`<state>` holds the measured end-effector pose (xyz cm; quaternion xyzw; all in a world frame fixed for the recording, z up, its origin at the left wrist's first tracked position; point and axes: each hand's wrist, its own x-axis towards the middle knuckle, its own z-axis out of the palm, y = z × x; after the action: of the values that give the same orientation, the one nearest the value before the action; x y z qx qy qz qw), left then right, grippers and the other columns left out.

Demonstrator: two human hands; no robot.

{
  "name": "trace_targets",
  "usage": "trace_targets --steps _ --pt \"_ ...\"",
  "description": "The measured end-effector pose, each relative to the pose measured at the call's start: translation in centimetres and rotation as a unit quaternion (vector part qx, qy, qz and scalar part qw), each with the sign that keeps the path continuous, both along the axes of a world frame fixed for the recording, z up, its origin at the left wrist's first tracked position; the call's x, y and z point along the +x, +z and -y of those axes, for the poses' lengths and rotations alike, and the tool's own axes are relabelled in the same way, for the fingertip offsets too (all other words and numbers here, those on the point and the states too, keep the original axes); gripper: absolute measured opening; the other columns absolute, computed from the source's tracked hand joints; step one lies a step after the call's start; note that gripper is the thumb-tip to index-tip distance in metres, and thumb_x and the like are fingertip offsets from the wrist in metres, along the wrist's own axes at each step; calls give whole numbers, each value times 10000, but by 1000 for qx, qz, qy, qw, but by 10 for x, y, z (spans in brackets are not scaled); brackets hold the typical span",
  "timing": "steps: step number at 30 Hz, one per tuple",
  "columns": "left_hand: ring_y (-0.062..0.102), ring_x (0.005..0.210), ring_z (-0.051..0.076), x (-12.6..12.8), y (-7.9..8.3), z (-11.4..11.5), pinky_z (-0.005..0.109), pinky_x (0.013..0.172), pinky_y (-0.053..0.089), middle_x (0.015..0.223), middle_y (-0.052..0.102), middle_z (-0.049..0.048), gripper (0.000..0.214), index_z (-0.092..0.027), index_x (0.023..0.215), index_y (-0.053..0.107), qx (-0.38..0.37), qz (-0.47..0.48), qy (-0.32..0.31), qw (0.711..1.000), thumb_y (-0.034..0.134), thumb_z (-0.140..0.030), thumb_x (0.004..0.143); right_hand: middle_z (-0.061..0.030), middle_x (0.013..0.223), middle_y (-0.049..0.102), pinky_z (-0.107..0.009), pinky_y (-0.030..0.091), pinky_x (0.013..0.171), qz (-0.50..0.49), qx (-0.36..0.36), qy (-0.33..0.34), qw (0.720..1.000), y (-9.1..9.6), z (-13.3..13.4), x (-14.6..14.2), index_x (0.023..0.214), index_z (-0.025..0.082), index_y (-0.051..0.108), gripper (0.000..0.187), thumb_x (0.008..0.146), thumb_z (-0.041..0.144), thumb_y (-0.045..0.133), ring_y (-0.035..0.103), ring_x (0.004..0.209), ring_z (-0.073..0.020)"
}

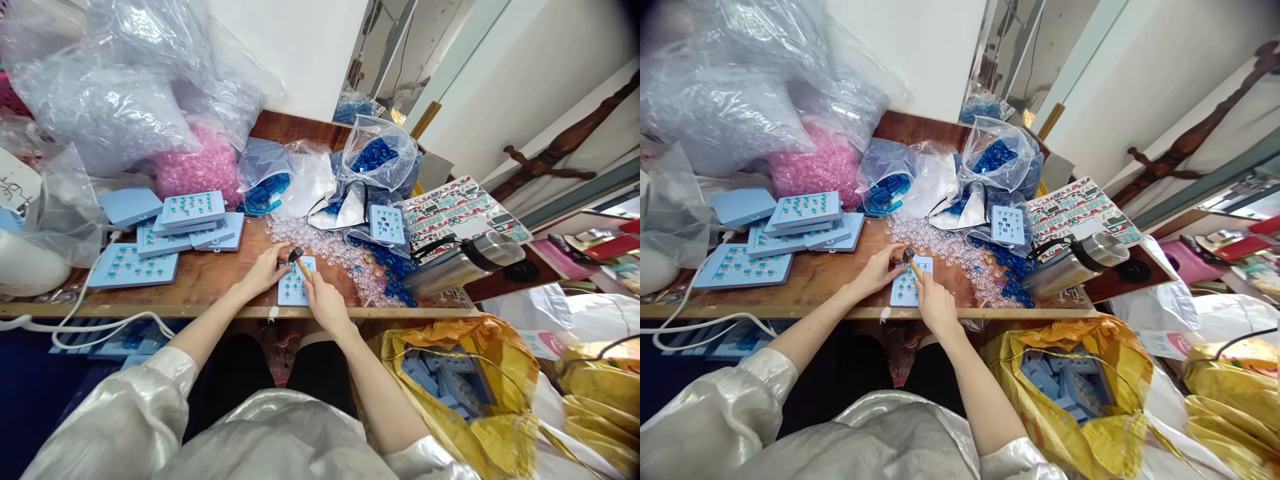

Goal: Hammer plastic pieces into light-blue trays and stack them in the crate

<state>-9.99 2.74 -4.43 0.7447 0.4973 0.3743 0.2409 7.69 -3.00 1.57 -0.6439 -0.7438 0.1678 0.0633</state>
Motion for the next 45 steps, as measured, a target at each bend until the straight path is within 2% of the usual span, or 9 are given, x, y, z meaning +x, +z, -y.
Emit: trace_targets --steps 8,11,16,21,26,33,37,40,45 --pt "583 909 180 4 -3 4 363 868 450 944 621 43 471 -180 1184 409 5 4 17 1000 594 -211 752 -91 904 657 -279 387 659 7 -15 4 1000 -5 -1 -1 1132 211 473 343 921 390 270 620 831 -244" --pt "586 880 179 1 -2 0 360 848 459 925 622 40 442 -177 1164 426 -3 4 3 1000 589 -238 757 -79 922 653 -278 394 676 -51 10 -4 999 -10 -1 5 1142 226 476 336 915 382 283 612 854 -235" --pt "517 1019 220 -22 -3 -42 404 915 407 1079 561 107 292 -144 1096 487 89 -59 114 988 478 -170 806 -64 863 645 -272 410 665 -188 51 -42 980 -26 -1 25 1111 197 496 358 905 385 272 602 767 -199" --pt "525 965 248 -36 -6 -76 410 863 425 963 583 121 182 -137 917 566 75 -170 80 979 454 -104 778 -30 739 617 -265 402 613 -240 56 -71 967 -39 3 37 1050 180 537 372 884 416 302 564 649 -180" --pt "571 824 189 -31 -11 -53 341 808 457 892 607 67 178 -158 960 563 53 -95 66 992 463 -217 826 3 647 564 -240 388 577 -296 51 -78 951 -45 2 41 1011 174 540 369 882 431 307 526 598 -157" --pt "560 858 211 -37 -13 -32 362 808 456 874 581 94 184 -140 893 600 71 -163 56 982 436 -205 839 36 579 503 -222 372 540 -319 47 -91 942 -49 1 43 962 172 545 371 877 457 323 478 519 -126" --pt "584 811 182 -23 0 -20 333 784 471 892 627 62 201 -161 966 589 29 -53 74 995 480 -253 825 24 606 528 -221 381 524 -330 49 -103 937 -48 2 42 1029 165 544 403 872 458 316 484 516 -121" --pt "593 819 167 -4 16 -9 297 762 476 933 651 33 224 -188 979 601 -17 7 20 1000 494 -311 825 16 616 540 -220 390 524 -331 55 -109 936 -48 3 41 1043 158 544 418 867 459 313 492 527 -122" --pt "550 886 205 15 24 -11 367 854 428 886 646 43 170 -207 888 654 0 -109 -78 991 517 -272 809 12 618 548 -226 401 540 -322 57 -106 939 -51 3 41 1038 153 545 426 867 464 308 507 543 -129"
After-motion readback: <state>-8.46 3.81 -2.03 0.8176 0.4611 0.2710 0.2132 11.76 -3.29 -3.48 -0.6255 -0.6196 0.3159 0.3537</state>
